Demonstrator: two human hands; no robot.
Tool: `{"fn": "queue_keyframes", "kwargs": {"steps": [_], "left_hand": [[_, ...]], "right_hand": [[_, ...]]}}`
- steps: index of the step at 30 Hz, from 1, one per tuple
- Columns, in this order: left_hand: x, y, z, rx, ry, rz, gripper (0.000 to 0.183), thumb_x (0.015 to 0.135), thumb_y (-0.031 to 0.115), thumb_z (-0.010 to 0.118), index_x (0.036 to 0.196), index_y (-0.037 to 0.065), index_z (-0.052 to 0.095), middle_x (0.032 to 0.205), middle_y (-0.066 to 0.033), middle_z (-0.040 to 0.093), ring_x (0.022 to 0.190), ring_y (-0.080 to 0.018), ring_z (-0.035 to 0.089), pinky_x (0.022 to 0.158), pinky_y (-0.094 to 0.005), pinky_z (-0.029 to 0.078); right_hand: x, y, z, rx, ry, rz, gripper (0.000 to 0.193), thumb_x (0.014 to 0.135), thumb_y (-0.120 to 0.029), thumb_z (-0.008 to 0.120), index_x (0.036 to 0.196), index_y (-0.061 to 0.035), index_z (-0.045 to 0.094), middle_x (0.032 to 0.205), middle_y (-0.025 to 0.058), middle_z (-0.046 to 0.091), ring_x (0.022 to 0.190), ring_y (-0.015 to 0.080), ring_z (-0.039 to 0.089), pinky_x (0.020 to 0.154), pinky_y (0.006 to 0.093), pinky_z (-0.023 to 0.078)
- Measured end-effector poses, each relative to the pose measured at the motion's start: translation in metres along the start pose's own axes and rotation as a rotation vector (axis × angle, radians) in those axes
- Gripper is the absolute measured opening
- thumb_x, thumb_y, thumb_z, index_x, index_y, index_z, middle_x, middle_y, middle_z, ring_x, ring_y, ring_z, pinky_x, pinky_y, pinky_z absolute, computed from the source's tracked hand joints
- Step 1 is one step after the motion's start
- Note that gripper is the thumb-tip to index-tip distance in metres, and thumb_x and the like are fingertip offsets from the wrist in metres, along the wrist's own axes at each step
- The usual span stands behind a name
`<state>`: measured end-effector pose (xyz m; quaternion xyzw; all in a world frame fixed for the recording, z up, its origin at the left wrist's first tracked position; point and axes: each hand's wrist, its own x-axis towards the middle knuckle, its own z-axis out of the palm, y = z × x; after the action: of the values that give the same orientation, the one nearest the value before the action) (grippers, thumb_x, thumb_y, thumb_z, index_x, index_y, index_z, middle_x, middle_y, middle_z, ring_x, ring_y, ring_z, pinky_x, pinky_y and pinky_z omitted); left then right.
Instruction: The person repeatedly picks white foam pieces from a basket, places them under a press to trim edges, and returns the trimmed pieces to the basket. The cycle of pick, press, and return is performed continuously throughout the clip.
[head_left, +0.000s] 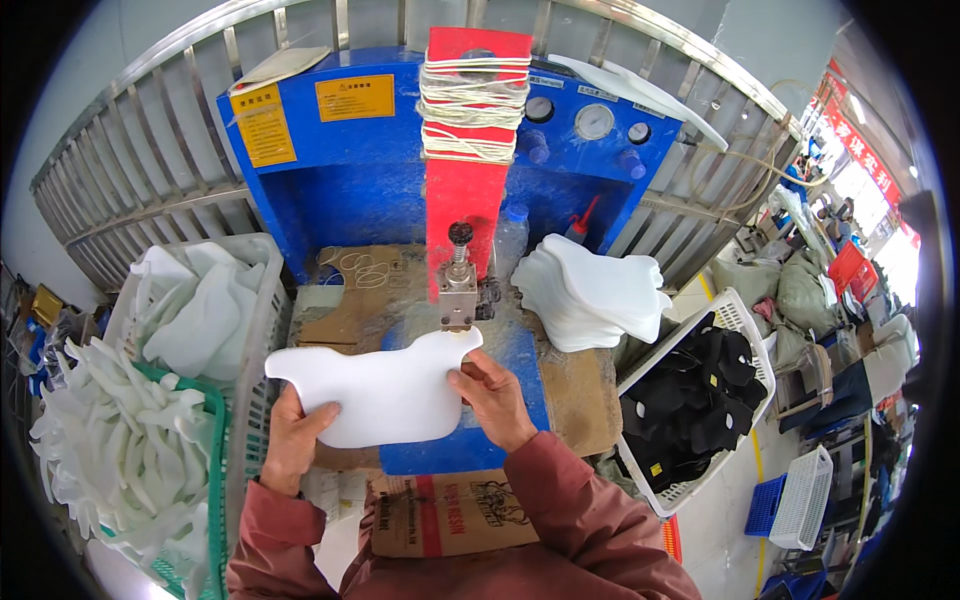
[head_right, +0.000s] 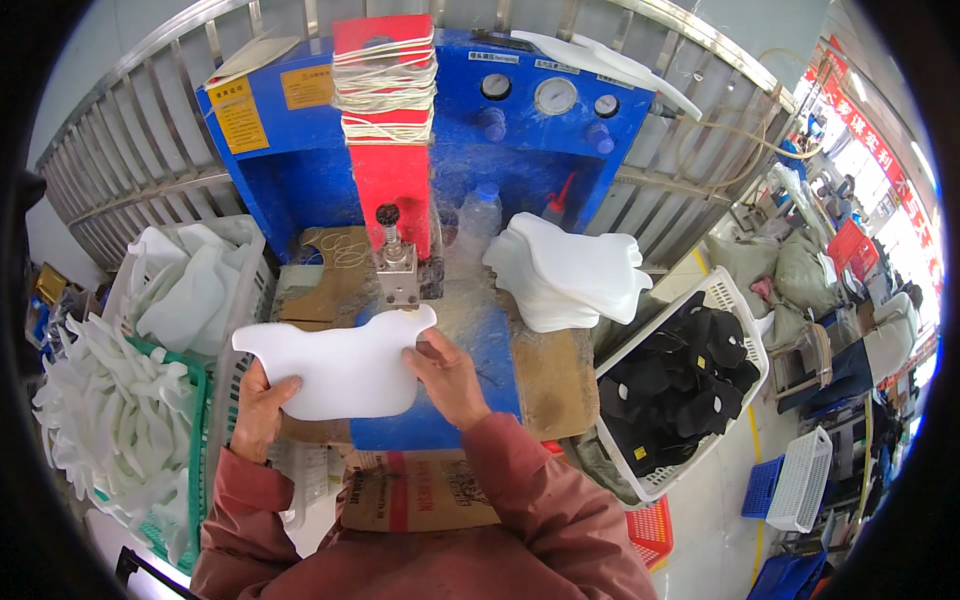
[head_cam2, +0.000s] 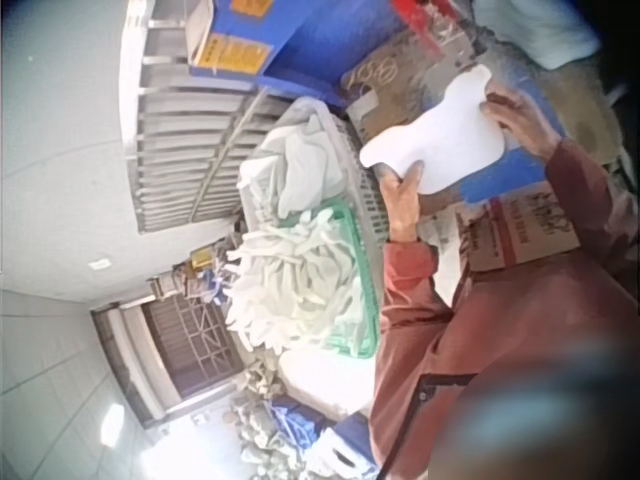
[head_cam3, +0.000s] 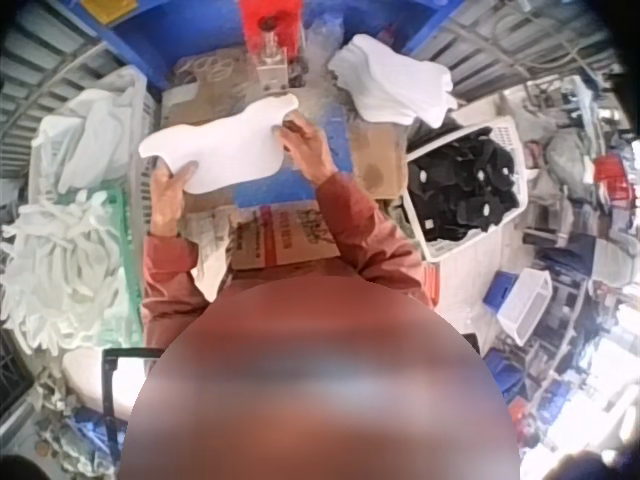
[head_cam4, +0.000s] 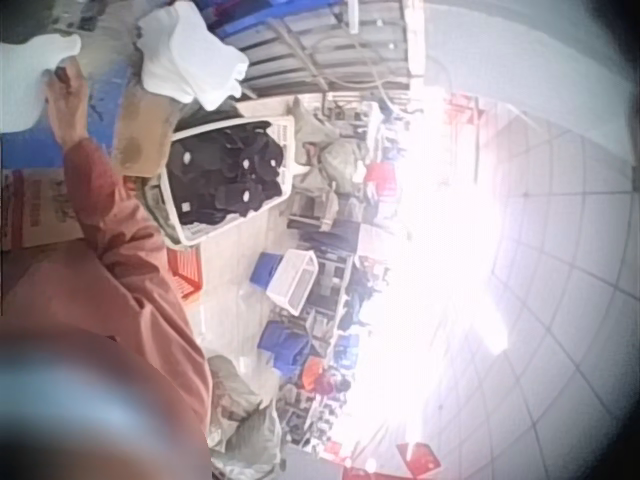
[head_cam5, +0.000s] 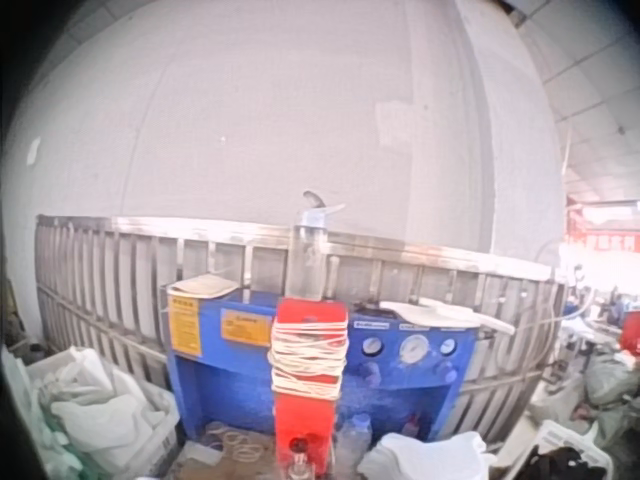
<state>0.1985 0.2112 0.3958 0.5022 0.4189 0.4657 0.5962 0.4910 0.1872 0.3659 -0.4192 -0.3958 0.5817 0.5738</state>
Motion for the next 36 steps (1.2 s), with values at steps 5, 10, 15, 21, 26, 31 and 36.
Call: {"fn": "queue_keyframes", "kwargs": {"steps": [5, 10, 15, 21, 26, 31, 36], "left_hand": [[0.009, -0.003, 0.009, -0.018, -0.033, 0.000, 0.053, 0.091, -0.006, 0.065, 0.143, -0.002, 0.054, 0.129, -0.0082, 0.068, 0.116, -0.0181, 0.065, 0.103, -0.0346, 0.050], [0.018, -0.005, 0.018, -0.049, -0.048, -0.007, 0.051, 0.092, -0.006, 0.067, 0.141, -0.002, 0.056, 0.126, -0.0082, 0.069, 0.113, -0.0174, 0.067, 0.101, -0.0341, 0.052], [0.028, -0.010, 0.028, -0.045, -0.057, -0.031, 0.050, 0.092, -0.004, 0.070, 0.141, -0.001, 0.057, 0.125, -0.0079, 0.069, 0.112, -0.0172, 0.067, 0.100, -0.0345, 0.053], [0.037, -0.017, 0.041, -0.058, -0.138, -0.055, 0.047, 0.094, -0.002, 0.070, 0.140, 0.000, 0.057, 0.125, -0.0063, 0.069, 0.111, -0.0152, 0.066, 0.098, -0.0330, 0.053], [0.045, -0.024, 0.052, -0.078, -0.199, -0.068, 0.044, 0.096, 0.000, 0.070, 0.138, -0.001, 0.057, 0.124, -0.0052, 0.068, 0.109, -0.0130, 0.065, 0.097, -0.0320, 0.053], [0.053, -0.029, 0.067, -0.047, -0.249, -0.084, 0.045, 0.096, 0.002, 0.072, 0.138, -0.001, 0.057, 0.123, -0.0051, 0.069, 0.109, -0.0128, 0.065, 0.096, -0.0315, 0.053], [0.061, -0.031, 0.077, -0.054, -0.270, -0.106, 0.044, 0.096, 0.005, 0.073, 0.136, -0.001, 0.059, 0.122, -0.0055, 0.069, 0.108, -0.0135, 0.065, 0.095, -0.0317, 0.053]], "right_hand": [[0.000, -0.001, -0.010, 0.015, 0.047, -0.036, 0.036, 0.103, -0.005, 0.065, 0.139, -0.0046, 0.063, 0.111, 0.0002, 0.072, 0.099, 0.0056, 0.062, 0.089, 0.0247, 0.050], [0.001, -0.004, -0.021, 0.001, 0.077, -0.052, 0.040, 0.102, -0.004, 0.066, 0.142, -0.0050, 0.062, 0.110, 0.0001, 0.072, 0.098, 0.0050, 0.062, 0.086, 0.0235, 0.051], [0.002, -0.009, -0.031, 0.008, 0.138, -0.082, 0.038, 0.102, -0.004, 0.066, 0.139, -0.0029, 0.063, 0.106, -0.0001, 0.072, 0.094, 0.0049, 0.062, 0.082, 0.0233, 0.051], [-0.001, -0.007, -0.050, 0.031, 0.195, -0.115, 0.036, 0.101, -0.003, 0.068, 0.137, -0.0007, 0.062, 0.106, 0.0001, 0.071, 0.093, 0.0054, 0.062, 0.081, 0.0233, 0.051], [-0.004, -0.008, -0.066, 0.040, 0.237, -0.130, 0.038, 0.100, -0.001, 0.068, 0.137, 0.0014, 0.060, 0.110, 0.0015, 0.070, 0.096, 0.0071, 0.063, 0.083, 0.0238, 0.052], [-0.010, -0.020, -0.076, 0.059, 0.265, -0.145, 0.034, 0.101, -0.001, 0.066, 0.135, 0.0029, 0.062, 0.114, 0.0033, 0.071, 0.100, 0.0089, 0.064, 0.086, 0.0252, 0.053], [-0.012, -0.030, -0.082, 0.072, 0.319, -0.132, 0.031, 0.102, -0.001, 0.065, 0.133, 0.0029, 0.064, 0.118, 0.0046, 0.071, 0.103, 0.0099, 0.065, 0.089, 0.0260, 0.053]]}}
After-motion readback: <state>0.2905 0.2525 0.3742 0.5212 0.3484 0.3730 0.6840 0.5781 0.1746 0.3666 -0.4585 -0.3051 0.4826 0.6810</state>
